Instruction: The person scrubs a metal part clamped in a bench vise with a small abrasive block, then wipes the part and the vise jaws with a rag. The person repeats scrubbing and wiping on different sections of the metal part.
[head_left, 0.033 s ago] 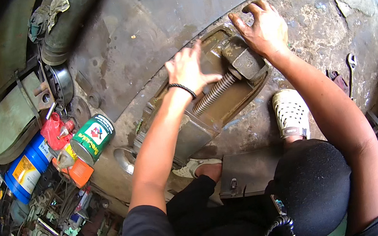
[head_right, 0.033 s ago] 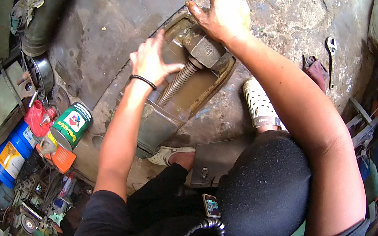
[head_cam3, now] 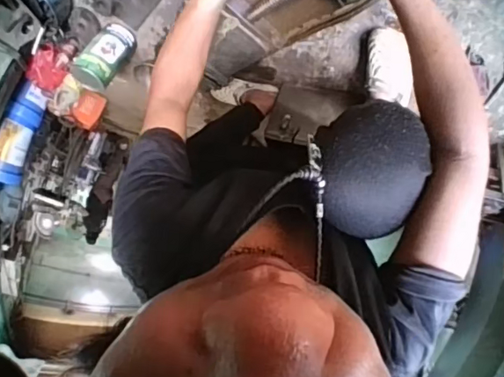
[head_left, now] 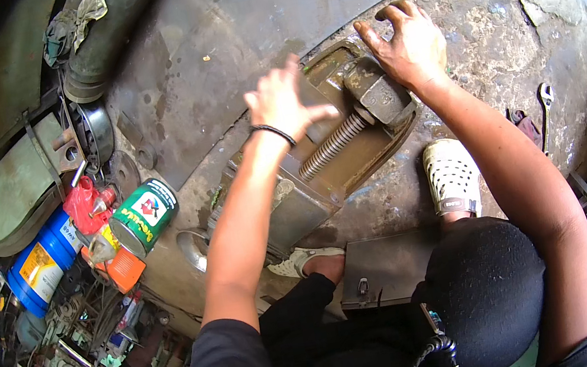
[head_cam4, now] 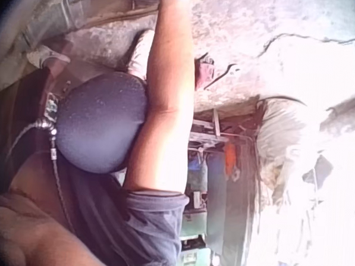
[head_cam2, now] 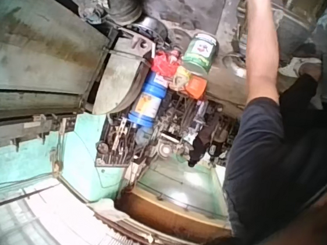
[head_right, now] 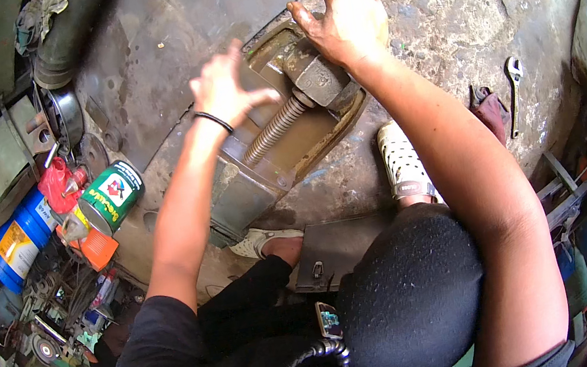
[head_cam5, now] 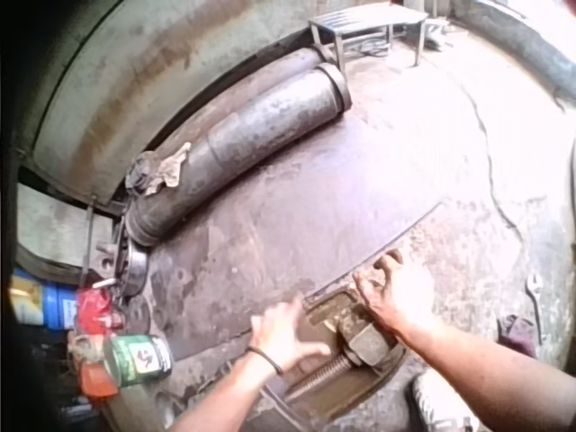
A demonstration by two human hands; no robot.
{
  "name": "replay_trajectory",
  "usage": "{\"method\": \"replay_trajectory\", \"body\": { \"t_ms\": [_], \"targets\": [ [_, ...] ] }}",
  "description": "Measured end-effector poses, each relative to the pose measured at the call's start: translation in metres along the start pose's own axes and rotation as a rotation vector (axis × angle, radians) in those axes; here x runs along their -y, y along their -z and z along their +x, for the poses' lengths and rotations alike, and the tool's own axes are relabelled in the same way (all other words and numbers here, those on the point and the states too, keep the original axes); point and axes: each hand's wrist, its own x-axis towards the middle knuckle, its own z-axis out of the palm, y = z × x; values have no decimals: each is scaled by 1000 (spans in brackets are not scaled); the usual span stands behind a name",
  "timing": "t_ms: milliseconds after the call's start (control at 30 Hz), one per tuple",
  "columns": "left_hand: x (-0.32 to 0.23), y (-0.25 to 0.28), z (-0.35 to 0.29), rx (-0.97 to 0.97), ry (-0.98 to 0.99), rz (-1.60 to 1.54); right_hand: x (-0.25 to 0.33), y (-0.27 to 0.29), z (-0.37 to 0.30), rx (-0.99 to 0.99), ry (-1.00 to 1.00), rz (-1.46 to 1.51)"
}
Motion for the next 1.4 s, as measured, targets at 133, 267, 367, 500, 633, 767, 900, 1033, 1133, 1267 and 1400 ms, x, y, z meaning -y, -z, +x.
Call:
{"method": "replay_trajectory", "body": {
  "t_ms": [133, 267, 367, 500, 633, 767, 900, 1033, 1133, 1267, 1400],
  "targets": [
    [1, -6, -4, 54, 19, -35, 0, -1, 1, -5, 3, 3],
    [2, -13, -1, -127, 46, -12, 0, -3, 4, -61, 29, -20],
    [3, -12, 1, -9, -28, -14, 0, -4, 6, -46, 27, -30],
    [6, -5, 0, -90, -12, -21, 0, -2, 6, -54, 27, -37],
    [5, -10, -2, -4, -50, -47, 1, -2, 5, -39, 26, -45],
    [0, -14, 6, -136, -3, -11, 1, -2, 5, -36, 11, -34],
    [-9, -6, 16, -52, -67, -115, 0, -3, 6, -66, 29, -35],
    [-13, 6, 20, -129, 17, -73, 0, -4, 6, -73, 39, -31],
    [-16, 7, 18, -68, -68, 37, 0, -4, 5, -60, 37, -40],
    [-12, 4, 22, -79, 16, -13, 0, -2, 5, -69, 41, -29],
    [-7, -1, 21, -38, -31, -28, 1, 0, 5, -69, 52, -27]
  ]
}}
